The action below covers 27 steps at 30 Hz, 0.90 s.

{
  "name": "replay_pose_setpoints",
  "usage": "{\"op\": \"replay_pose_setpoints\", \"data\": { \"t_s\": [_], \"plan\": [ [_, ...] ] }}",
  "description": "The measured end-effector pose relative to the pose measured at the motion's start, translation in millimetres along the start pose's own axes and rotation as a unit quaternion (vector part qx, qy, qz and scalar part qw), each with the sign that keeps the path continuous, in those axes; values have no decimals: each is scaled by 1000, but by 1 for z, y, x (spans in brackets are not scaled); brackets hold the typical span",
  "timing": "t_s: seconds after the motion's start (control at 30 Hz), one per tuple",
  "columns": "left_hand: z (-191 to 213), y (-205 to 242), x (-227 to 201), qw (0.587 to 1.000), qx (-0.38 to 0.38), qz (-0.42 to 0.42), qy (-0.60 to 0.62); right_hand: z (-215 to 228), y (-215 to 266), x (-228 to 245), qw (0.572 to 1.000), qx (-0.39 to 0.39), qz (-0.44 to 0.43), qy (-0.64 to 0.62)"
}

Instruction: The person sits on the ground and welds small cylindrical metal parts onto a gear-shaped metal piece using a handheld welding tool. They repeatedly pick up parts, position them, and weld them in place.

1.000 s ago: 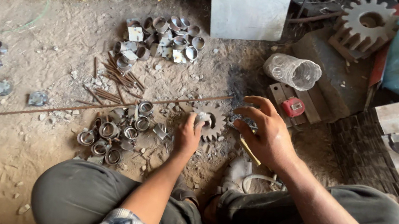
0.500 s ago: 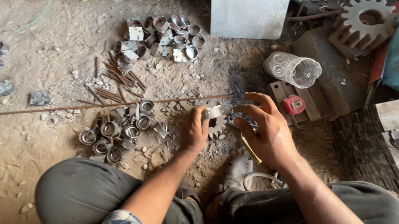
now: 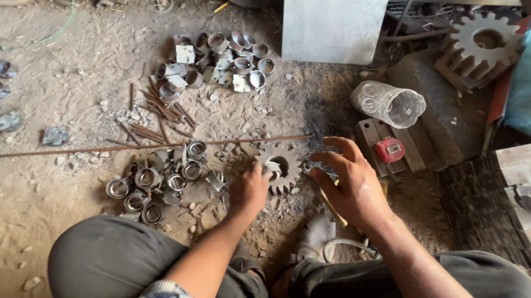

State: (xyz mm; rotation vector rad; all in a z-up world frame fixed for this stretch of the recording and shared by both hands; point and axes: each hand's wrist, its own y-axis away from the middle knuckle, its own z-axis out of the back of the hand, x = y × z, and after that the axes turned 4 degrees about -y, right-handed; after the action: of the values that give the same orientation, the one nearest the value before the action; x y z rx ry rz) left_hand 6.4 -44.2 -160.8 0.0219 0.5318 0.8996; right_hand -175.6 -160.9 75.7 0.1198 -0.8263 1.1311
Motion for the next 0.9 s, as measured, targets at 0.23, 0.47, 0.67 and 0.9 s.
{"op": "replay_pose_setpoints", "data": {
  "t_s": [0.23,0.47,0.67,0.9],
  "plan": [
    [37,-8,-29,959,-224,-130,113,0,0,0,999,6,-36,-29],
    [92,-2,-58,863,5,-59,501,0,2,-2,999,9,-46,-16],
    [93,-1,-57,903,-185,-201,332,0,2,-8,1000,-11,-22,-6],
    [-1,-4,4,997,-12,-71,42,-3,2,-4,1000,6,-12,-3]
  ]
}}
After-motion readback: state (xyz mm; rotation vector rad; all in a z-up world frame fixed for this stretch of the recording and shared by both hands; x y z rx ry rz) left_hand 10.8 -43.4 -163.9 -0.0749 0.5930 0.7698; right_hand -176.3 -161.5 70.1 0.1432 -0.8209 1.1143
